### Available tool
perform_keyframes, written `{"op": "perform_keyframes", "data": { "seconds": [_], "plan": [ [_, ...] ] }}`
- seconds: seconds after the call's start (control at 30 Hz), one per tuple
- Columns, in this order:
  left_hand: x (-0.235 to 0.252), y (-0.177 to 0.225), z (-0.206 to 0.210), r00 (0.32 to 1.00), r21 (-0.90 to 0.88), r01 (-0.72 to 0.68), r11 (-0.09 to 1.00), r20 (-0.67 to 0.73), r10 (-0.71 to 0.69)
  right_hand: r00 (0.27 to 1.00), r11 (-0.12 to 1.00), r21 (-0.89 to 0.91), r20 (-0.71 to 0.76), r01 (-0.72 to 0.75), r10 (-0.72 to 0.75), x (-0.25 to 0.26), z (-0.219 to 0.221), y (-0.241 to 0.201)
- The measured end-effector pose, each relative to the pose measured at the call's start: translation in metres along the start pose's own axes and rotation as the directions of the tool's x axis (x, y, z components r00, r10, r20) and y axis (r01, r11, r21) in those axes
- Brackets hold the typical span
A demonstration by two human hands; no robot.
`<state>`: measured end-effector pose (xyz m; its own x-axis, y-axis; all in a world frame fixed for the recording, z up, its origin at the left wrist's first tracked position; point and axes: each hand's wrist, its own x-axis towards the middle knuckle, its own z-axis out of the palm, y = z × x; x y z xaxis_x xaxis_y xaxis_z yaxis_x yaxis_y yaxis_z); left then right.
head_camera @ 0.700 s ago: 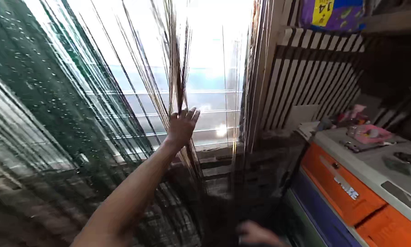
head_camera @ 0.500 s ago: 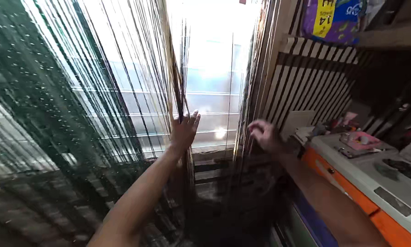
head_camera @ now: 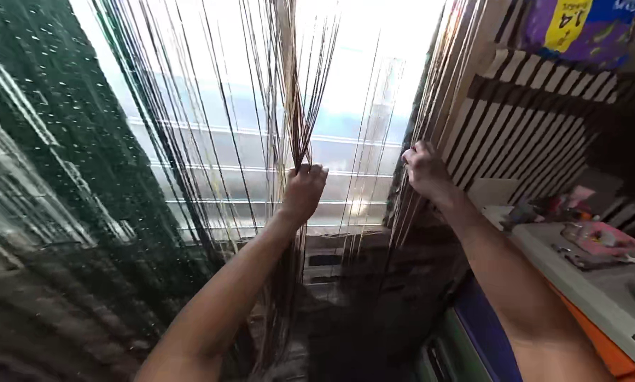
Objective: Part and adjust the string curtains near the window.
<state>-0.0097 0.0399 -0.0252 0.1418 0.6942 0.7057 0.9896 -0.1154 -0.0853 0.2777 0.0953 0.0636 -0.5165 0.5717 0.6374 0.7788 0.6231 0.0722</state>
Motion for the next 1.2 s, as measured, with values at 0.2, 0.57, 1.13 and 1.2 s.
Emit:
{"op": "perform_keyframes", "data": {
  "seconds": [0.2, 0.57, 1.13, 1.2],
  "plan": [
    [0.011, 0.003, -0.012, 1.000, 0.009, -0.018, 1.000, 0.012, 0.018, 0.988, 0.996, 0.050, -0.139, 0.069, -0.062, -0.028, 0.001, 0.004],
    [0.023, -0.003, -0.020, 0.988, -0.050, -0.007, 0.999, 0.152, 0.015, 0.982, 0.995, 0.088, -0.182, -0.037, 0.053, -0.065, 0.011, -0.012],
    [0.009, 0.008, -0.034, 0.980, 0.055, -0.150, 0.987, 0.142, 0.141, 0.960, 0.996, 0.093, -0.277, -0.010, 0.036, -0.116, 0.057, -0.027],
    [0.007, 0.010, -0.036, 0.977, 0.089, -0.180, 0.980, 0.136, 0.167, 0.955, 0.998, 0.069, -0.295, -0.013, 0.033, -0.119, 0.063, -0.028]
  ]
}}
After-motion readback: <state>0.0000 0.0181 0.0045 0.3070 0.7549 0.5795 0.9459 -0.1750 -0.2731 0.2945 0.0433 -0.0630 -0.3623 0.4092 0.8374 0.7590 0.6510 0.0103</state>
